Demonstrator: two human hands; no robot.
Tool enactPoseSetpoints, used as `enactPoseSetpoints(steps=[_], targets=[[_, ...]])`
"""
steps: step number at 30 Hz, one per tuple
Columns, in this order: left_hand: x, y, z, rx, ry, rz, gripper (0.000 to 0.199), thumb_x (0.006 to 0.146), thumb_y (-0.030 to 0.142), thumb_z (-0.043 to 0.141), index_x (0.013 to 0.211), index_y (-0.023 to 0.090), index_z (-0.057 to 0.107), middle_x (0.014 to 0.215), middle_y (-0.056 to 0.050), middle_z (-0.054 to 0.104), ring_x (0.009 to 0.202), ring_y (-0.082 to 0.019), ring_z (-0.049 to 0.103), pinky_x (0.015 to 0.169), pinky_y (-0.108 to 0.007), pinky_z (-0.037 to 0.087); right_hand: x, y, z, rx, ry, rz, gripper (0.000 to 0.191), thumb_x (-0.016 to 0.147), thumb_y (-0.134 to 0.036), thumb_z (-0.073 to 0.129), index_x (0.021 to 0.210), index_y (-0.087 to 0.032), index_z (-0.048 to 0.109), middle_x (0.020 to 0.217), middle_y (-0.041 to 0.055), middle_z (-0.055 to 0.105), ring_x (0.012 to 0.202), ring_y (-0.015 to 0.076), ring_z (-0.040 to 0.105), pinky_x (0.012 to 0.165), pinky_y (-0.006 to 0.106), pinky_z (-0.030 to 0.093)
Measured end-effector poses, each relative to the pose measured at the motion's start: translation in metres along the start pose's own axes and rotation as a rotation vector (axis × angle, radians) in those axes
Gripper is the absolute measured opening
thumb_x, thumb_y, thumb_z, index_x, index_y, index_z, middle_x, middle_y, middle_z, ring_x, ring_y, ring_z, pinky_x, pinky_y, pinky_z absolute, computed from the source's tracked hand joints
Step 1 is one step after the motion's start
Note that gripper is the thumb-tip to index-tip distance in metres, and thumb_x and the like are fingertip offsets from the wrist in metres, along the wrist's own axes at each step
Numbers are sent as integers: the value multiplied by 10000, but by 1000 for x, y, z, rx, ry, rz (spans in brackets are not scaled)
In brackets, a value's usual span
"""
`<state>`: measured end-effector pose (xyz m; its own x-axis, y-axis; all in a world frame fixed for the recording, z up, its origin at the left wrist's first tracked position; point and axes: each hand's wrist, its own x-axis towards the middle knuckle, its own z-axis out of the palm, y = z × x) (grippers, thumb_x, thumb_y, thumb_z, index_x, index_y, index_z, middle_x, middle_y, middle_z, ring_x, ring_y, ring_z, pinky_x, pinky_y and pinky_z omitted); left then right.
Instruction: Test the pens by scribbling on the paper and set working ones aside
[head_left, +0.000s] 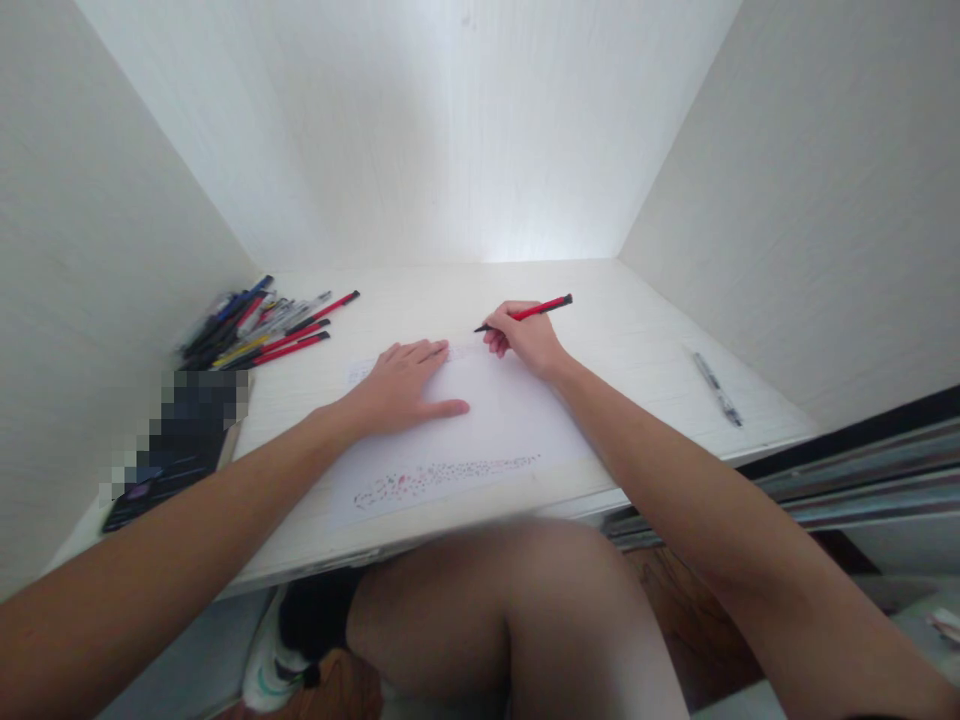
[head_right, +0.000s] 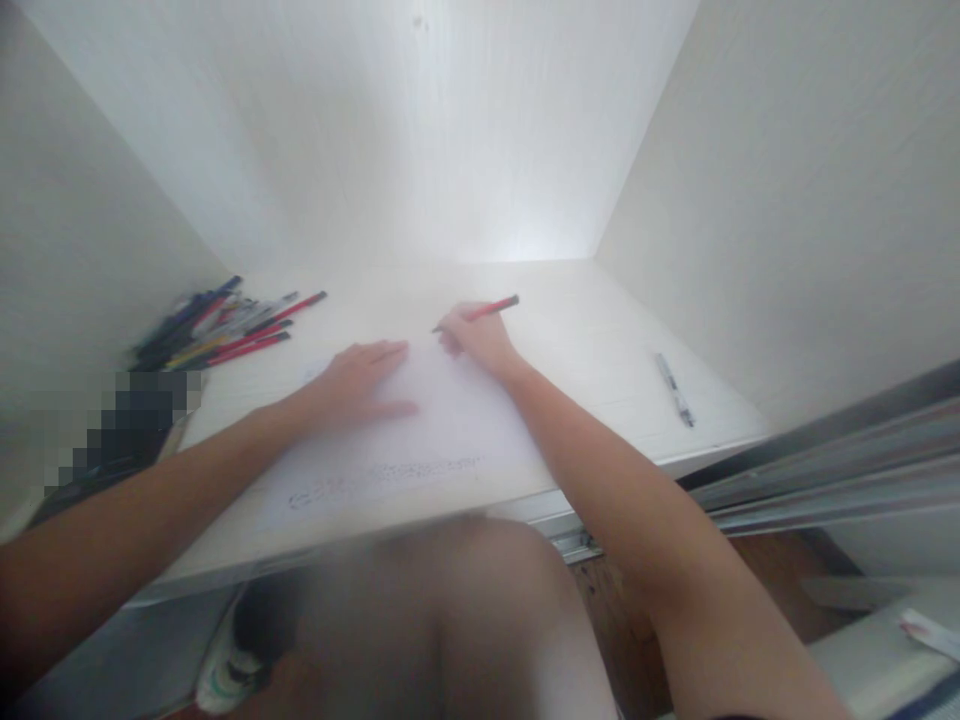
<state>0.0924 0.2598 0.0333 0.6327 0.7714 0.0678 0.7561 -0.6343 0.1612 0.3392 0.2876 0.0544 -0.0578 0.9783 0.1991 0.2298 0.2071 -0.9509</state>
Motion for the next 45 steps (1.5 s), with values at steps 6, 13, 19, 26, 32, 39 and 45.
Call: enactPoseSetpoints(steps=[6,13,19,26,32,39,45], targets=[[3,-3,-2,-16,17,26,1113,875,925,395,1623,102,439,1674,-211,424,1553,-398,390,1288,-553,236,-62,-35,-29,83,-95,-32,162,865,-336,731,848,-176,711,797,65,754,686,175,704,654,327,586],[4,-6,-5,-54,52,51,1054,874,910,418,1573,127,517,1666,-181,448,1548,-366,412,1285,-518,259,-168,-21,-46,-127,-84,162,199,869,-298,670,685,-221,660,585,15,668,486,151,549,464,287,406],[7,-9,-1,-31,71,58,1050,880,907,402,1570,123,520,1662,-179,457,1544,-360,419,1280,-494,273,-167,-18,-46,-228,-87,121,191,865,-225,632,676,-214,663,585,2,662,519,145,554,496,267,397],[6,-5,-3,-32,99,56,1055,873,913,417,1540,108,556,1635,-186,493,1515,-368,458,1268,-495,293,-169,-19,-46,-298,-145,75,201,906,-214,610,723,-197,691,621,0,682,545,135,569,531,260,415],[7,-9,0,-33,106,61,1031,870,904,437,1557,142,542,1644,-165,489,1511,-365,462,1268,-493,294,-169,-26,-45,-345,-175,9,209,907,-180,605,716,-193,689,655,-5,691,597,135,574,580,267,418],[7,-10,0,-29,107,68,1026,880,896,444,1546,122,549,1639,-181,491,1517,-370,451,1261,-509,308,-169,-26,-46,-377,-181,-30,206,893,-149,599,711,-184,688,655,-17,666,623,130,559,602,269,398],[6,-7,-1,-23,96,56,1038,882,897,425,1538,103,553,1637,-183,493,1521,-370,446,1266,-517,299,-168,-26,-46,-375,-199,-31,207,897,-148,596,720,-183,697,660,-16,669,631,131,563,613,271,402]])
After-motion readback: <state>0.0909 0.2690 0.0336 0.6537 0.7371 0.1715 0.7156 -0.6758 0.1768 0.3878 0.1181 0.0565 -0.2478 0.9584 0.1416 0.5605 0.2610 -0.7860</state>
